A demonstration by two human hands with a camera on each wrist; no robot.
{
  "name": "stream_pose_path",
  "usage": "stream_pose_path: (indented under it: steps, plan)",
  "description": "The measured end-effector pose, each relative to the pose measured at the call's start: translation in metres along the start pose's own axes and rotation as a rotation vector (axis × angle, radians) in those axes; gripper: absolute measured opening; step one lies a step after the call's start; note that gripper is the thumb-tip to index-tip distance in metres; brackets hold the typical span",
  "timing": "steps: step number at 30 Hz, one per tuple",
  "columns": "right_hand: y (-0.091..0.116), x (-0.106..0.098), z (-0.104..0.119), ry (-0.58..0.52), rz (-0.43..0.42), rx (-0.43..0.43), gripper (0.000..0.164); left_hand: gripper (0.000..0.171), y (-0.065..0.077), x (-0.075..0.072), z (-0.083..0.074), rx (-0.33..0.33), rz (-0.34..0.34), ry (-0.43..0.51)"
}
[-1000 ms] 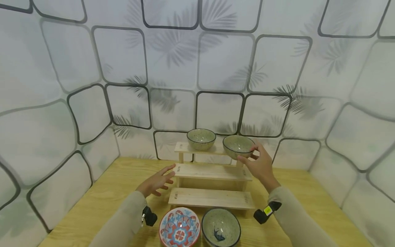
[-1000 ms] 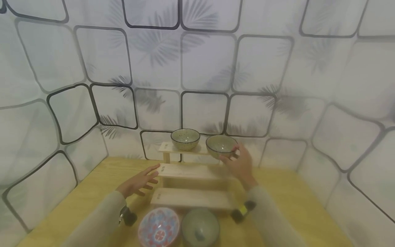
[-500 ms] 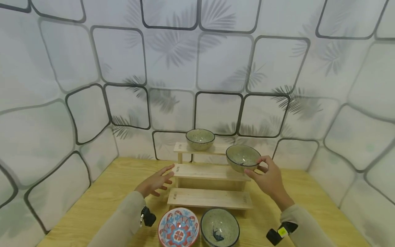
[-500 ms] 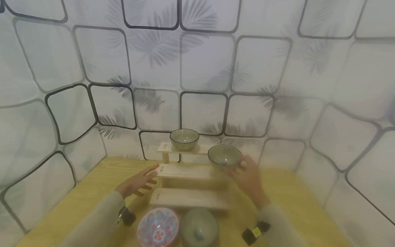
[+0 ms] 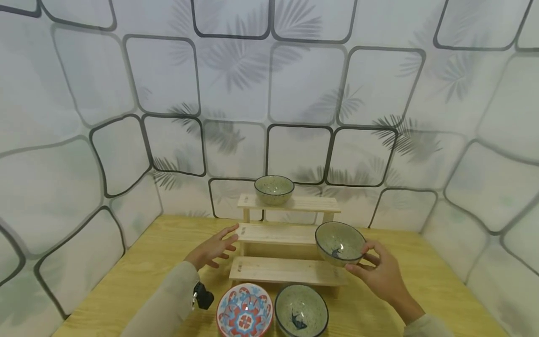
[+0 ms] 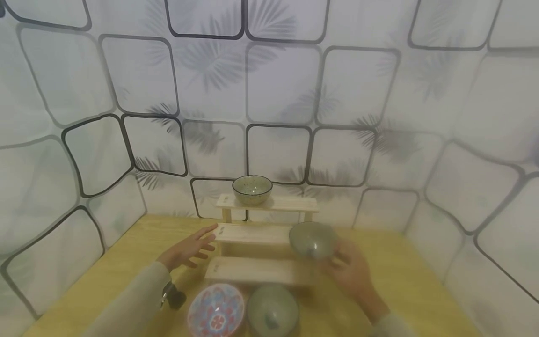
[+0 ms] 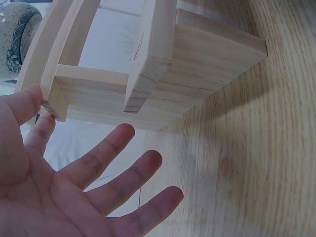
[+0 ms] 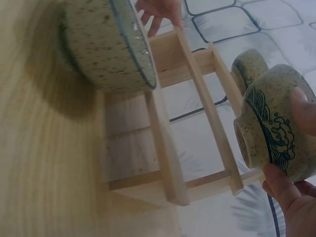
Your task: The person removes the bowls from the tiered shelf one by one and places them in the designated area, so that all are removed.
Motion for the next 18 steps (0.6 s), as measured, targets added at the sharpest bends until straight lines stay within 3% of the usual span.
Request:
stream_pose_path:
  steps: [6,18]
  plan:
    - [0.019,-0.004,-0.005,-0.023,0.009,-0.034,0.046,0.064,-0.002,0.0,0.0,0.0,0.0,-0.004]
    - [0.053,-0.012,-0.025,-0.05,0.025,0.13,0.045,0.064,-0.003,0.001,0.001,-0.007,0.009,0.0]
Point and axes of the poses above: each hand's wrist, its own y-axis away from the middle knuckle, its own x-axis out of the palm, z = x × y, the point moved 6 cm from there along -y, towards the middle knuckle, and after that the axes turned 5 degrees about -z, right-handed, at the moved point
